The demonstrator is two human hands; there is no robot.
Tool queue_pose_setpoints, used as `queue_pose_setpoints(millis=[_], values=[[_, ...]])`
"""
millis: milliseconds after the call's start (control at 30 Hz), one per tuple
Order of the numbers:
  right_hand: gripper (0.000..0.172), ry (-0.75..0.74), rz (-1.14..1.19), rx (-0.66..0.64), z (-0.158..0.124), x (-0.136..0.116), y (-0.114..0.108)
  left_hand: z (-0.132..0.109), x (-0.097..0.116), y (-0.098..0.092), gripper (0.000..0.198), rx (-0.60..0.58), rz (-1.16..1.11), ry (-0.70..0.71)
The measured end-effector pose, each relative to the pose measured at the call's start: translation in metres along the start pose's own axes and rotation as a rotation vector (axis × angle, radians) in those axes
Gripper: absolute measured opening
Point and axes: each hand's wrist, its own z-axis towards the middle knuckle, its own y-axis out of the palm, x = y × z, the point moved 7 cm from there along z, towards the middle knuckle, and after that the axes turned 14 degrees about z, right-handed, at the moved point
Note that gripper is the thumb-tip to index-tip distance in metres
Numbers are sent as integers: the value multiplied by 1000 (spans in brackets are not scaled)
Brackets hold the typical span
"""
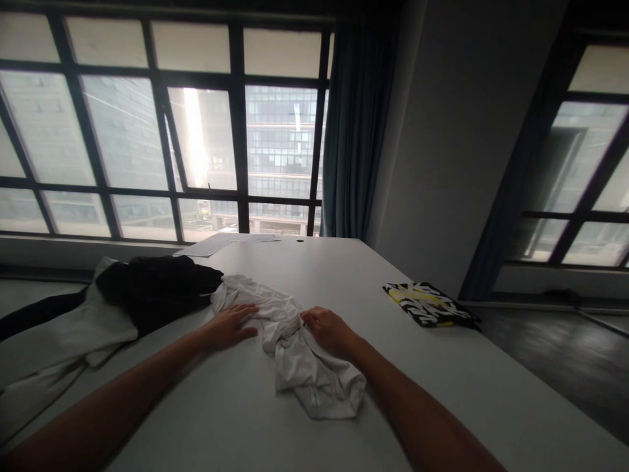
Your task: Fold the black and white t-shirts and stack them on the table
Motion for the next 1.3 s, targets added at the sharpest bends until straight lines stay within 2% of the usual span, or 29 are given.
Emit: queue_pose_setpoints(millis=[67,133,200,233,267,367,433,533,600,667,733,800,867,900,967,1067,1200,1300], values=[[53,50,-5,-28,-2,-3,-5,3,-9,6,68,3,60,-68],[57,93,-16,-142,-6,-7,-4,5,-20,5,64,30,146,-166],[74,158,-47,-252,-13,-8,-4,5,-36,2,60,29,226,-279],[77,195,-66,-288,-16,-6,-4,4,-45,0,58,14,253,-325],[72,226,-85,-306,-18,-3,-6,3,-53,-2,57,-4,276,-362],[42,254,-146,-295,-20,13,-17,-3,-78,-10,53,-57,324,-448],[31,284,-240,-199,-18,31,-33,-8,-90,-14,46,-97,325,-484],[25,402,-397,153,-22,61,-78,-14,-99,-23,35,-112,310,-492],[27,445,-445,406,-30,72,-108,-17,-102,-33,30,-32,298,-477],[27,444,-452,528,-36,75,-125,-20,-102,-42,25,77,243,-451],[25,402,-383,458,-34,75,-125,-22,-104,-47,23,146,142,-419],[30,324,-202,212,-29,69,-105,-23,-107,-49,24,163,34,-388],[42,243,-36,-68,-27,59,-78,-24,-111,-51,26,172,-43,-371],[44,220,-7,-159,-28,54,-68,-25,-113,-54,27,186,-63,-370],[35,210,-61,-200,-28,50,-61,-27,-117,-60,29,228,-72,-385],[24,234,-164,-1,-25,54,-79,-32,-123,-69,36,266,-59,-431],[32,288,-162,431,-31,70,-127,-36,-125,-78,42,294,-49,-478],[35,361,-89,656,-42,89,-153,-43,-129,-86,44,352,-49,-579]])
